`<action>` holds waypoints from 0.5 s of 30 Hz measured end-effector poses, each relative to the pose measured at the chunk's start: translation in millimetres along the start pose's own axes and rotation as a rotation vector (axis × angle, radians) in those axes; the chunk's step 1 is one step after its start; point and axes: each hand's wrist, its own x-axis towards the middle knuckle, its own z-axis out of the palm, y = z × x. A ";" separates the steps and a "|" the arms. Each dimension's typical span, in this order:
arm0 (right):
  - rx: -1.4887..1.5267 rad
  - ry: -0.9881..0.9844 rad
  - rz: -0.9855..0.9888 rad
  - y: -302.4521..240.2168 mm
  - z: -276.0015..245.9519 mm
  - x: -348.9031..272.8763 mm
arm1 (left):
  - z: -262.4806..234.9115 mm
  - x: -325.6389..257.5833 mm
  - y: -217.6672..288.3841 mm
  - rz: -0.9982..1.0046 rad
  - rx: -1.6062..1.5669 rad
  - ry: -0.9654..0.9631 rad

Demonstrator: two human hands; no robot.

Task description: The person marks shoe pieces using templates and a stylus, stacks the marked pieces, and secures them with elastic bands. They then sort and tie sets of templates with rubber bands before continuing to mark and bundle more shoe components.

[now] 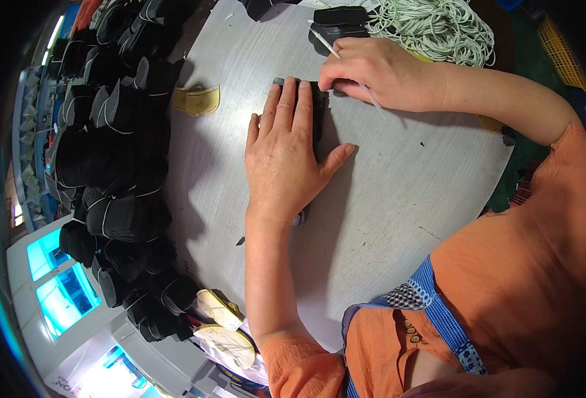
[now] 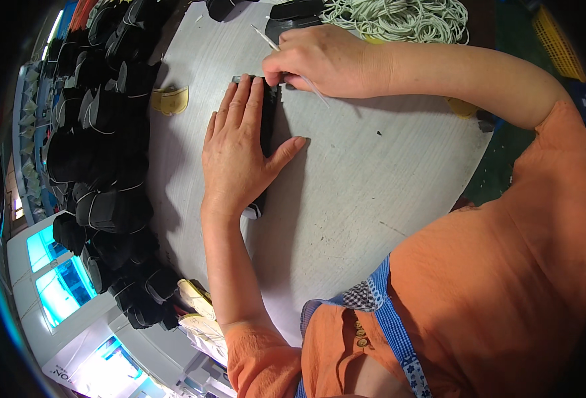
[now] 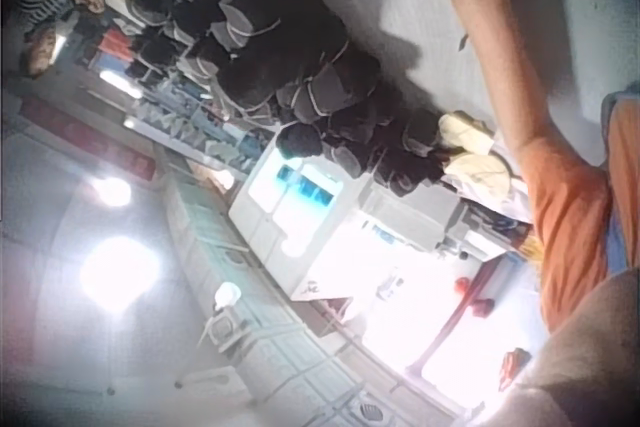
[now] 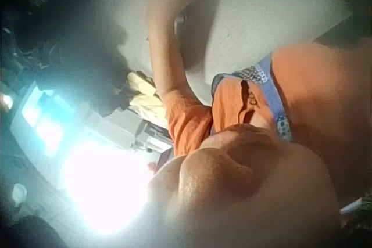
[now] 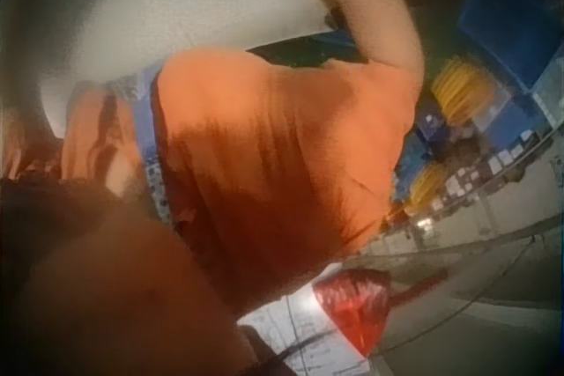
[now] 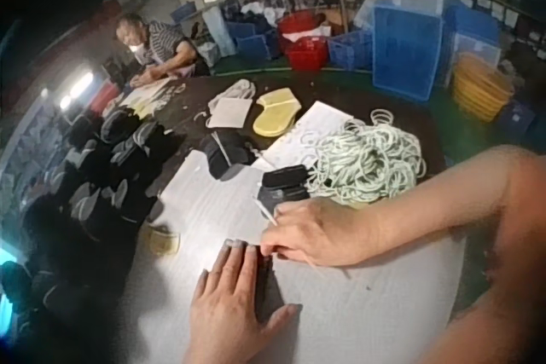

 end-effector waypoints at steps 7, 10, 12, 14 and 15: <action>0.041 0.050 -0.088 3.1 -0.7 0.0 | -1.3 -6.5 -1.5 0.022 0.052 -0.008; 0.009 0.043 -0.167 7.0 4.6 1.4 | 2.0 -7.9 -7.2 0.032 -0.070 0.023; -0.023 0.031 -0.199 5.3 5.1 0.1 | 2.4 -8.8 -9.3 0.034 -0.066 0.008; -0.057 0.019 -0.230 2.0 4.6 -1.0 | 2.4 -10.7 -10.3 0.038 -0.064 -0.007; -0.131 -0.011 -0.263 0.0 3.3 -1.2 | 2.3 -12.0 -10.5 0.036 -0.061 -0.015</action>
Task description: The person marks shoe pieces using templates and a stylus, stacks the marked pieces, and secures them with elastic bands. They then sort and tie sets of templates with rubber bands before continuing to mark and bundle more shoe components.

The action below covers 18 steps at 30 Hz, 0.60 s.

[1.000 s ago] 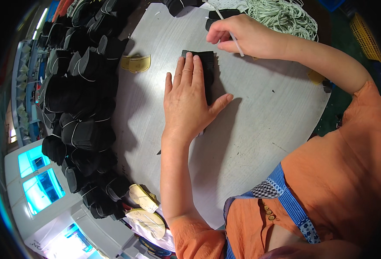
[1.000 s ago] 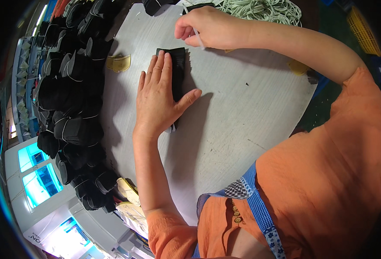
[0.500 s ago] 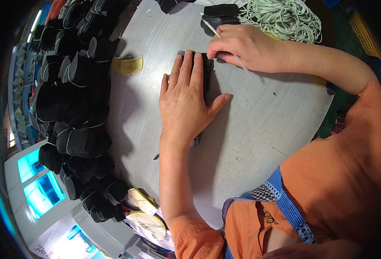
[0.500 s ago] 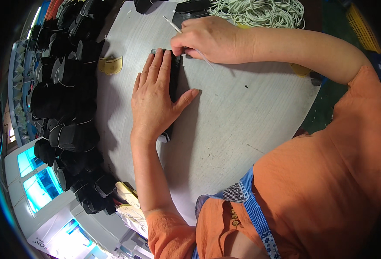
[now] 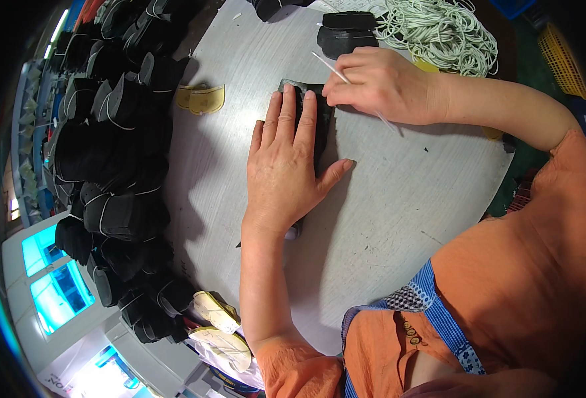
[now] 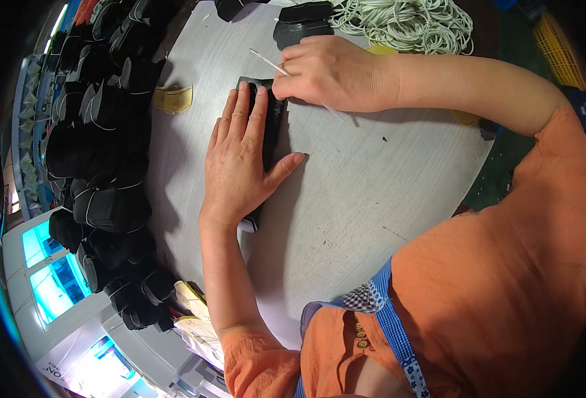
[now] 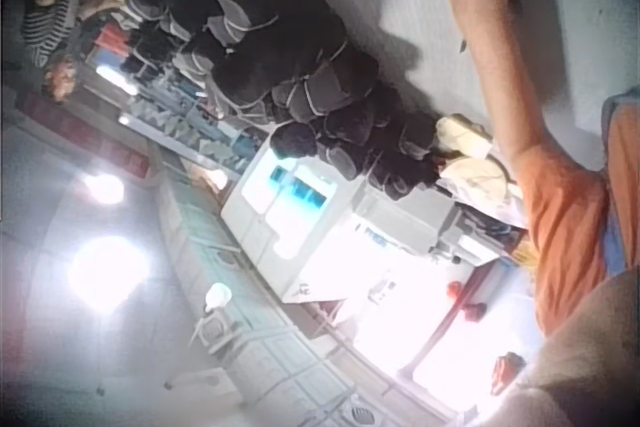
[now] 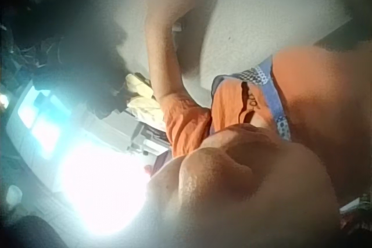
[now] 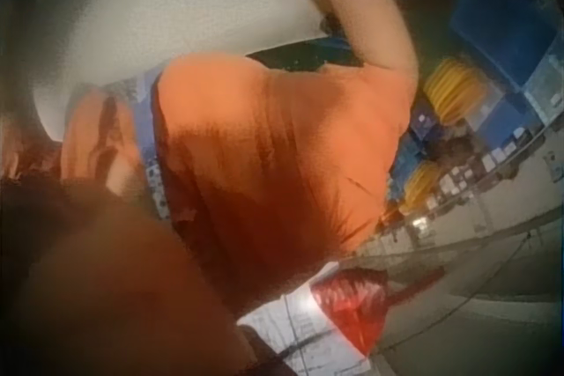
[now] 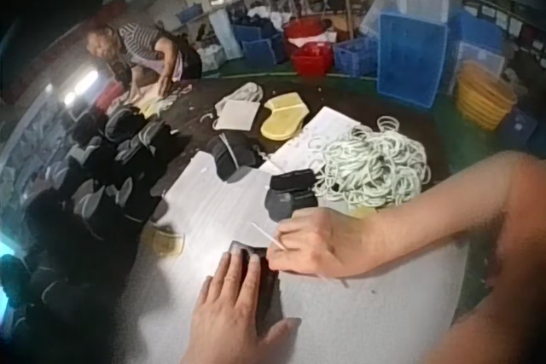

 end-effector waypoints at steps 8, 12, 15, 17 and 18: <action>0.020 0.006 -0.068 -7.1 -2.8 0.2 | -4.1 -12.3 3.3 -0.033 0.058 -0.016; 0.085 0.028 -0.015 -11.4 -2.7 2.8 | -6.7 -17.0 1.9 -0.050 0.074 -0.057; 0.099 0.054 -0.043 -11.9 1.9 2.8 | -5.3 -17.5 1.5 -0.056 0.062 -0.063; 0.092 0.031 -0.066 -11.6 4.8 1.2 | -5.2 -19.0 2.2 -0.062 0.058 -0.065; 0.087 0.018 -0.046 -11.8 5.0 0.4 | -6.3 -21.2 3.3 -0.057 0.049 -0.036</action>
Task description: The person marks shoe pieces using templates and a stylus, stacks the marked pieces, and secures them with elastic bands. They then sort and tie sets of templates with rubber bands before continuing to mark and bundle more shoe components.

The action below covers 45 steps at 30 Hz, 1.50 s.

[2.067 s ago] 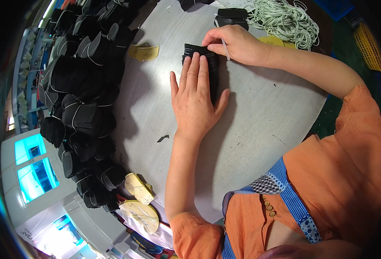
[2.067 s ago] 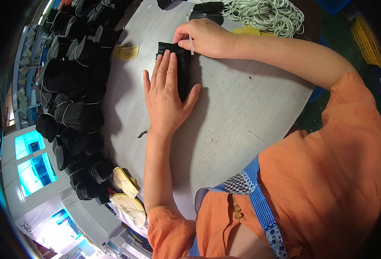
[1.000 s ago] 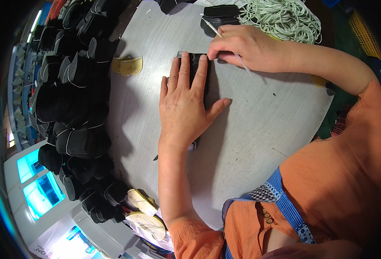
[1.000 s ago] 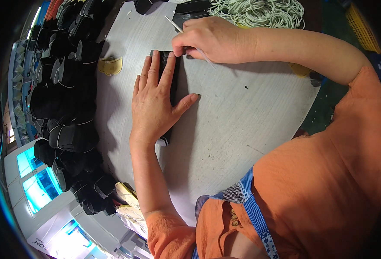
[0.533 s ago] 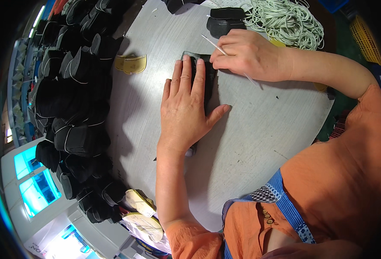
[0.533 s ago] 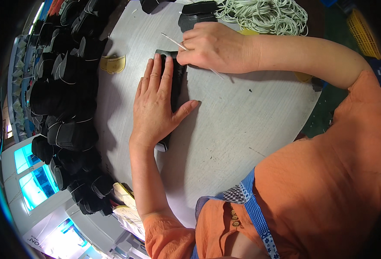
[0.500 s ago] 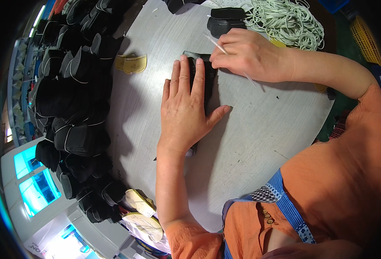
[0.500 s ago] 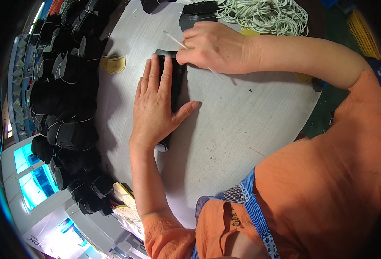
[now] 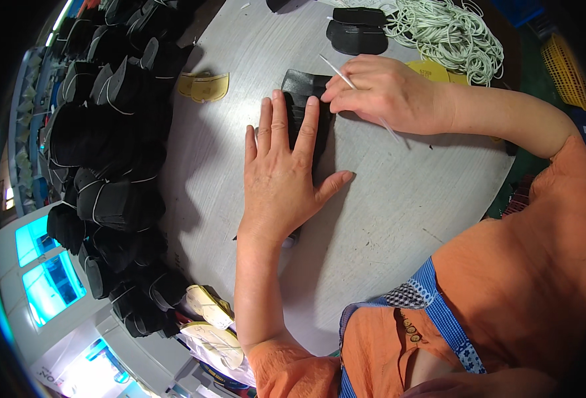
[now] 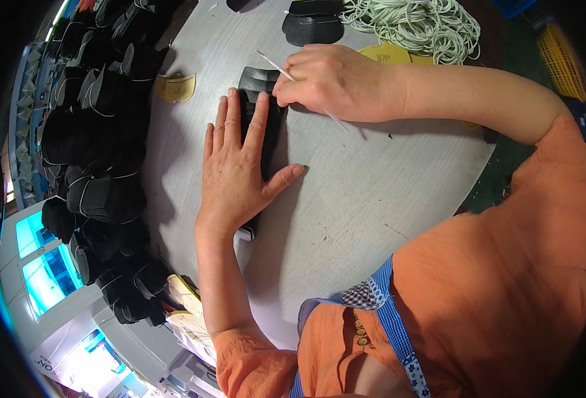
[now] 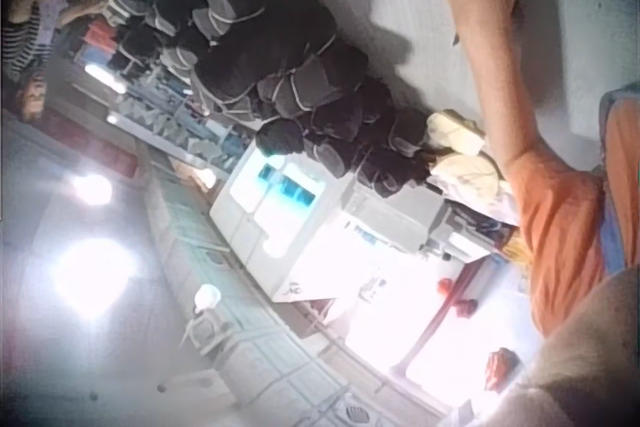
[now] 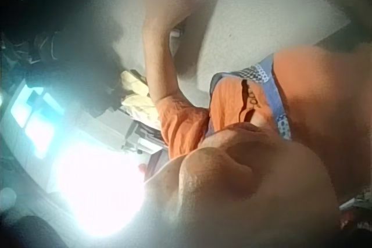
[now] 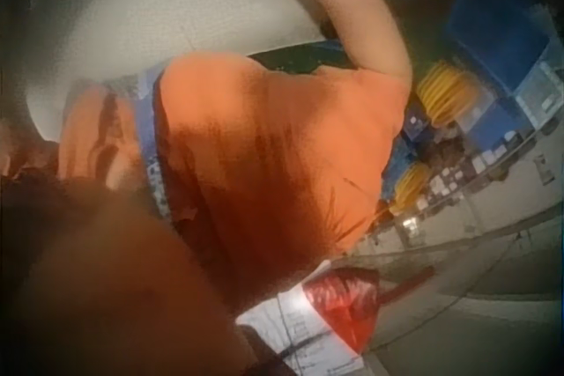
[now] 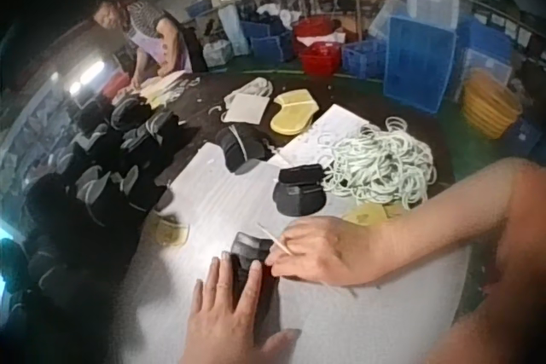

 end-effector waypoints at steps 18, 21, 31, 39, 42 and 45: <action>0.116 0.078 0.055 -27.5 3.7 -2.2 | -5.3 -33.2 3.8 -0.054 0.014 -0.055; 0.152 0.083 0.045 -33.4 4.8 -2.8 | -4.4 -39.6 3.7 -0.062 0.023 -0.096; 0.142 0.068 -0.018 -33.6 17.5 -0.5 | -6.0 -52.9 6.3 -0.078 0.013 -0.104; 0.098 0.040 -0.023 -42.0 7.4 2.8 | -3.8 -71.0 8.3 -0.123 -0.057 -0.110; 0.135 0.026 -0.048 -43.2 10.2 6.0 | -4.9 -72.5 8.2 -0.121 -0.037 -0.113; 0.159 0.019 -0.058 -45.9 16.9 10.4 | -6.5 -70.4 8.4 -0.122 -0.033 -0.093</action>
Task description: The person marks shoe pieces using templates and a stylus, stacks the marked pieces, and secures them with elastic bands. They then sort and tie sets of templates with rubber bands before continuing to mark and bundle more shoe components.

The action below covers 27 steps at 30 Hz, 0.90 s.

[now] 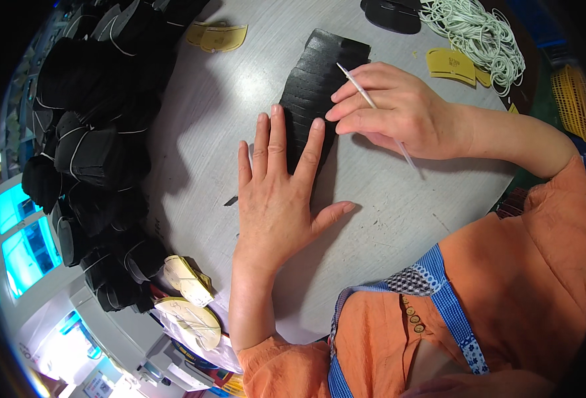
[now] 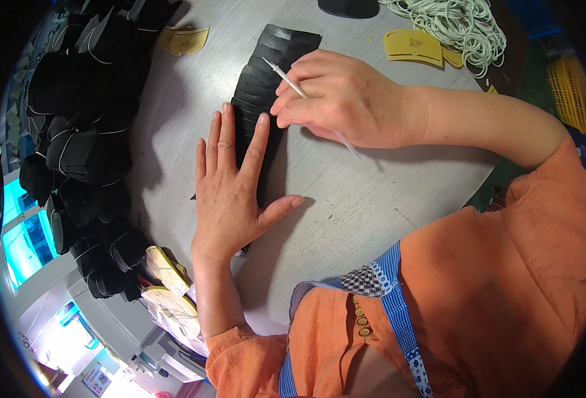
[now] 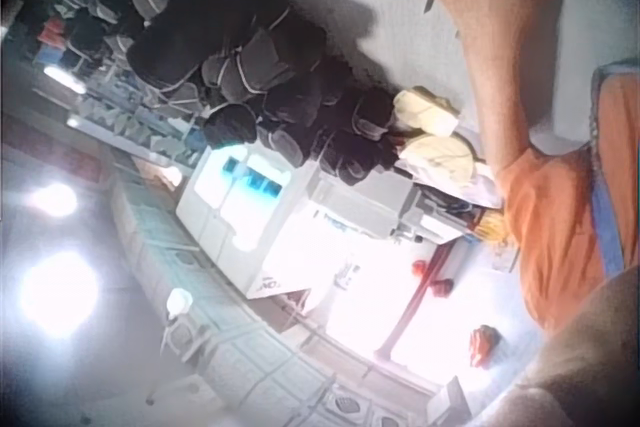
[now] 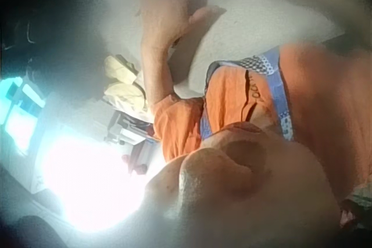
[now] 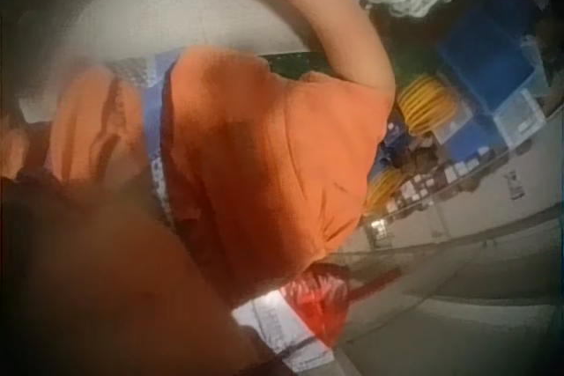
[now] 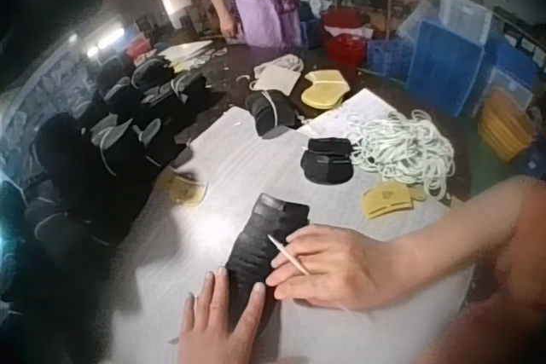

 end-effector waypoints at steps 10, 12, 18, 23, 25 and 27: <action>-0.072 -0.005 -0.024 -6.9 -2.4 0.7 | -1.8 -7.3 -3.6 0.007 -0.035 0.058; -0.070 -0.025 -0.026 -5.9 1.1 -2.6 | 5.4 -15.6 -5.9 -0.010 0.050 0.007; -0.042 -0.014 0.039 -22.3 -1.2 -3.9 | 6.5 -34.1 -5.0 -0.046 0.060 -0.023; 0.032 -0.021 0.070 -31.7 5.7 -6.7 | 12.4 -42.0 -7.9 -0.065 0.036 -0.016; 0.026 -0.012 0.071 -33.0 7.2 -6.5 | 11.7 -42.7 -6.6 -0.067 0.029 -0.015; 0.020 -0.016 0.063 -34.7 8.9 -3.8 | 9.3 -43.0 -6.9 -0.065 0.026 -0.014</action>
